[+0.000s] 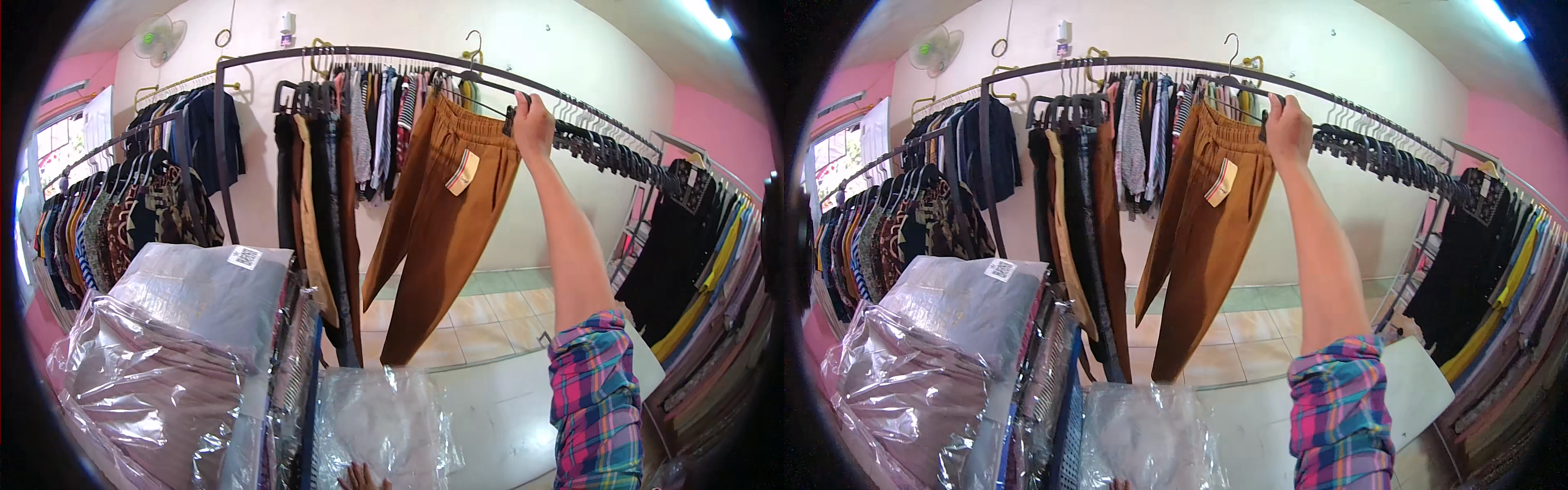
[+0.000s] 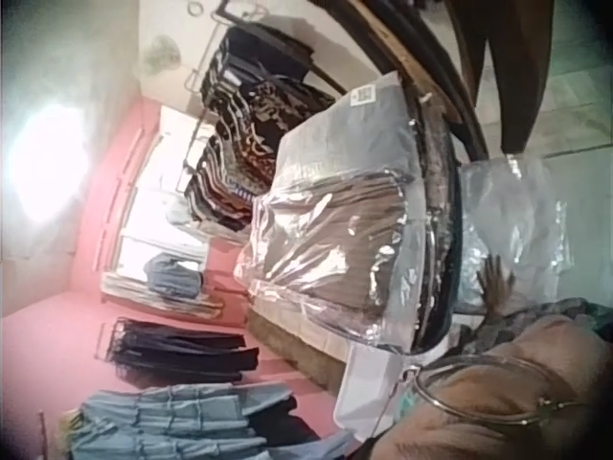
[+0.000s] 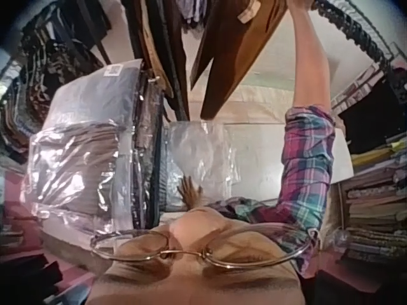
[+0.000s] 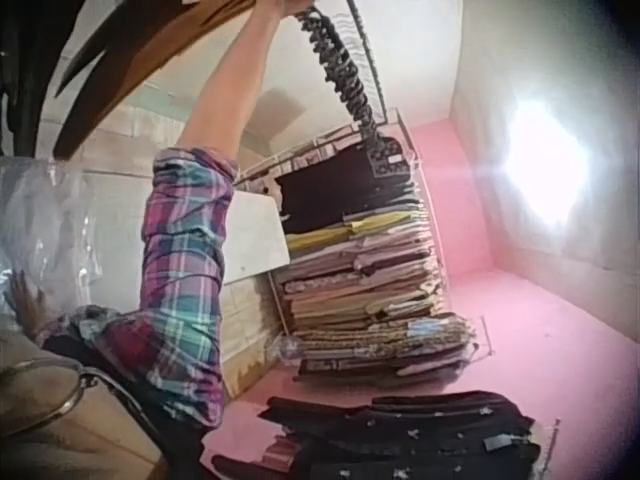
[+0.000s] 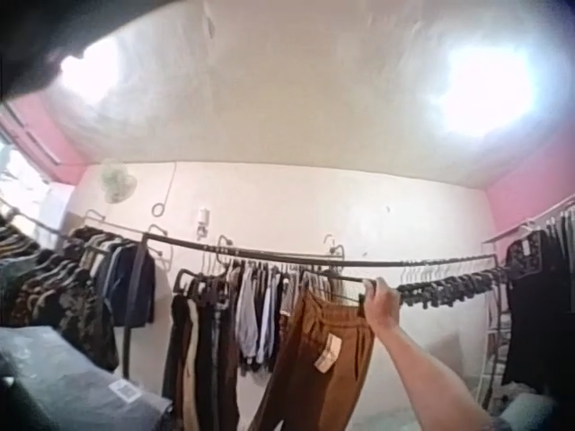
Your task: Folding and packing various pieces of clothing into plastic bags on a table in a clothing store environment.
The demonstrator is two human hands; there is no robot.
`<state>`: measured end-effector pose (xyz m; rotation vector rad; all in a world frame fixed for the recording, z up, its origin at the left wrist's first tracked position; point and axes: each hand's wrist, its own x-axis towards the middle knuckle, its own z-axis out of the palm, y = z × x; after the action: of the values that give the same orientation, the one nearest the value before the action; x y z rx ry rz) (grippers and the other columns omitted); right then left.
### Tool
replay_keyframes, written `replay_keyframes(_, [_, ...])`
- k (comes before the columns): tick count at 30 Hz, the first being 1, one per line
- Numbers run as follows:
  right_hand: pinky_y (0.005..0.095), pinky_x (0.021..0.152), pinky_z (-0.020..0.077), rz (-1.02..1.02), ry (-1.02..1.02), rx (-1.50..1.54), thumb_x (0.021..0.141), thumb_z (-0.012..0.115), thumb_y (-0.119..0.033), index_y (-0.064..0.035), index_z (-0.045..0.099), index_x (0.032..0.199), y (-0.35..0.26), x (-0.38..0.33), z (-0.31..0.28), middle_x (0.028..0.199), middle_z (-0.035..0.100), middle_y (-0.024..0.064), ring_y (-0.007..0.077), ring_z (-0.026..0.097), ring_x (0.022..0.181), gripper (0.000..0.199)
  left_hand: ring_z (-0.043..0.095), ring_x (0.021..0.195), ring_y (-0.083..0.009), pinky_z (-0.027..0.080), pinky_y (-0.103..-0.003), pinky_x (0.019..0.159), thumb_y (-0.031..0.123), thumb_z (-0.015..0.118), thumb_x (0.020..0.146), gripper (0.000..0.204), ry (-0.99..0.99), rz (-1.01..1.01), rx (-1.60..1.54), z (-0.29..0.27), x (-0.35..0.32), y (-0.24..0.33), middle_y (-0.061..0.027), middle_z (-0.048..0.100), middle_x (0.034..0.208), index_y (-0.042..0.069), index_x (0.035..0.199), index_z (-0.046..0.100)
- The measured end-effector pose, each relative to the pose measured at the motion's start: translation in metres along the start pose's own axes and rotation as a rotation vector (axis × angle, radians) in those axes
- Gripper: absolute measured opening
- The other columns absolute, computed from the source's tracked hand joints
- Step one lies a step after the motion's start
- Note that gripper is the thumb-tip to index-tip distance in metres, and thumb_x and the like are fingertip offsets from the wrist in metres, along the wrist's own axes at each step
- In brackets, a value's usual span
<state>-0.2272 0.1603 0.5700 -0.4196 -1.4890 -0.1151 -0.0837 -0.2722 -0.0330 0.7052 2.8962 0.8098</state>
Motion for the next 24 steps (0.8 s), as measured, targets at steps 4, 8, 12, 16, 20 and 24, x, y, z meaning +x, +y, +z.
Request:
replay_keyframes(4, [0.0451,0.053,0.0404,-0.134,0.021,0.027,0.087,0.049,-0.031,-0.0015,0.05,0.074,0.054,-0.014,-0.052,0.065,0.054,0.0218,0.0415,0.053,0.064,0.032,0.02,0.13,-0.0256,0.005,-0.053,0.104,0.045,0.05,0.078,0.069,0.031,0.019,0.153,-0.015,0.002,0.008,-0.0101,0.021,0.142,0.011,0.134,0.029])
replay_keyframes(8, [0.0423,0.052,0.0388,-0.092,-0.036,-0.019,0.086,0.053,-0.027,-0.0015,0.051,0.077,0.1,-0.027,-0.12,0.067,0.052,0.0218,0.041,0.051,0.065,0.027,0.036,0.121,-0.0288,0.022,-0.051,0.1,0.04,0.048,0.081,0.061,0.131,0.114,0.243,-0.029,-0.001,0.018,-0.0156,0.033,0.134,0.009,0.131,0.033])
replay_keyframes(12, [0.0391,0.054,0.0393,-0.13,-0.03,-0.099,0.087,0.051,-0.025,-0.0001,0.052,0.082,0.143,-0.031,-0.216,0.073,0.051,0.0225,0.0413,0.05,0.069,0.025,0.024,0.126,-0.0348,0.006,-0.058,0.102,0.031,0.063,0.061,0.073,0.104,0.1,0.051,0.001,0.012,0.004,-0.023,0.032,0.132,0.001,0.123,0.039])
replay_keyframes(16, [0.0377,0.06,0.0417,-0.115,-0.033,-0.209,0.089,0.047,-0.026,-0.0008,0.053,0.086,0.185,-0.038,-0.306,0.075,0.054,0.0218,0.0394,0.053,0.068,0.026,0.02,0.128,-0.0339,0.004,-0.057,0.102,0.032,0.062,0.064,0.074,0.073,0.065,0.099,0.005,0.011,0.0,-0.0221,0.027,0.135,0.002,0.125,0.035])
replay_keyframes(20, [0.0303,0.062,0.0408,0.144,-0.105,-0.318,0.091,0.043,-0.026,-0.0027,0.054,0.092,0.249,-0.042,-0.42,0.071,0.052,0.0087,0.018,0.05,0.065,0.026,0.019,0.128,-0.032,0.001,-0.057,0.102,0.035,0.064,0.064,0.076,0.078,-0.023,0.159,0.004,0.014,0.003,-0.0187,0.026,0.135,0.004,0.127,0.033])
replay_keyframes(24, [0.0253,0.076,0.0377,0.455,0.06,0.104,0.091,0.045,-0.032,-0.0052,0.054,0.095,0.301,-0.054,-0.53,0.085,0.048,-0.0005,0.0104,0.046,0.082,0.028,0.022,0.127,-0.0301,-0.001,-0.06,0.1,0.036,0.066,0.065,0.075,-0.048,-0.172,0.167,-0.008,0.019,0.012,-0.0144,0.031,0.132,0.008,0.126,0.034])
